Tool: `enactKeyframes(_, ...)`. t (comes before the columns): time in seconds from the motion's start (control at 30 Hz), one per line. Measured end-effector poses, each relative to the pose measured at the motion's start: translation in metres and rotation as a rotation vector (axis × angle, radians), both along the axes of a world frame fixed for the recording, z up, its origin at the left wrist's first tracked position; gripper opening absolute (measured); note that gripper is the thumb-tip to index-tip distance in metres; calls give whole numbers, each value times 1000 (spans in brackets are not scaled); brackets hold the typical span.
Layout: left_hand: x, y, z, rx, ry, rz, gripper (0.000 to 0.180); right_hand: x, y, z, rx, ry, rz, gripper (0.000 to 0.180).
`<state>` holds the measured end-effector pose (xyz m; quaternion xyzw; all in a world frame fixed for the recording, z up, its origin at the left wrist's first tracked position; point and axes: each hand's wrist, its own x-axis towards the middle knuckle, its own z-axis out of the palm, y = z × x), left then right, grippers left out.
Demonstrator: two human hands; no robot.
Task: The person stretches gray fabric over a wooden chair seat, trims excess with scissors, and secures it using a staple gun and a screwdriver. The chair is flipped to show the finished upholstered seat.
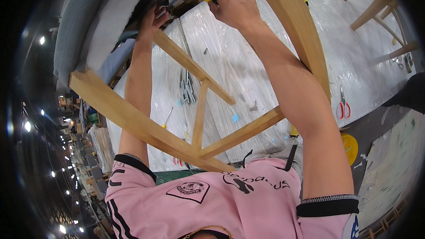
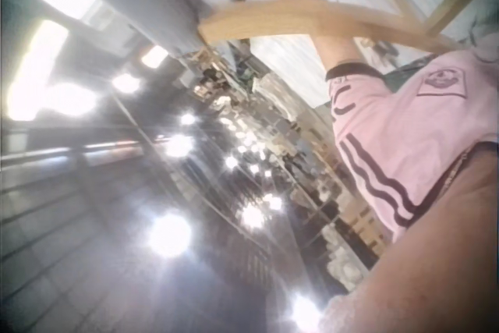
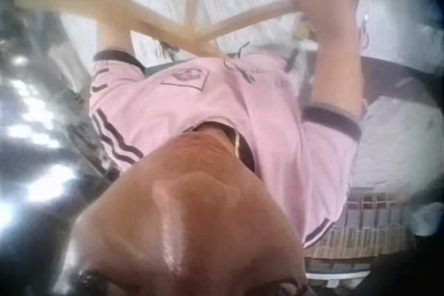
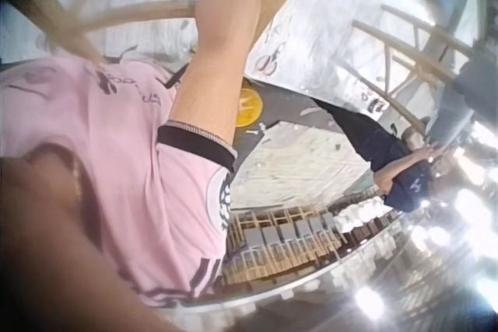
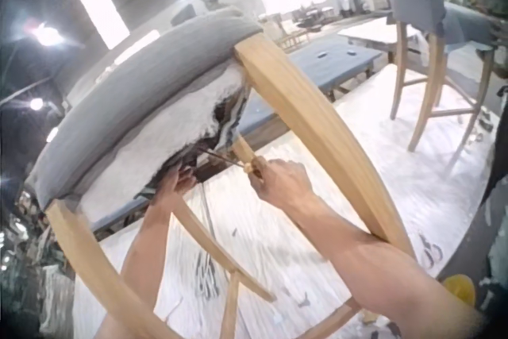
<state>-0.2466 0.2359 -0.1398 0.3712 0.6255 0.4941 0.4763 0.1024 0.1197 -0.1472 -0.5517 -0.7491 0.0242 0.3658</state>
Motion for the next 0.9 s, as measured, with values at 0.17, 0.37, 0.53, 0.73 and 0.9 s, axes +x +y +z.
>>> enactKeyframes(0.17, -1, 4, 2, 107, -227, 107, 21, -1, 2, 2, -54, -9, -4, 34)
enactKeyframes(0.37, 1, 6, 6, 172, -766, 109, 17, -6, -1, -6, 2, 36, 14, 34)
enactKeyframes(0.53, 27, -9, 20, 253, -778, 124, 16, -4, -6, -1, -44, 69, 122, 33)
enactKeyframes(0.73, 23, -8, 18, 277, -912, 71, 15, -19, 2, 4, -161, 108, 88, 32)
enactKeyframes(0.9, 15, 2, 17, 218, -912, 157, 17, -33, 39, 10, -175, 39, 170, 33)
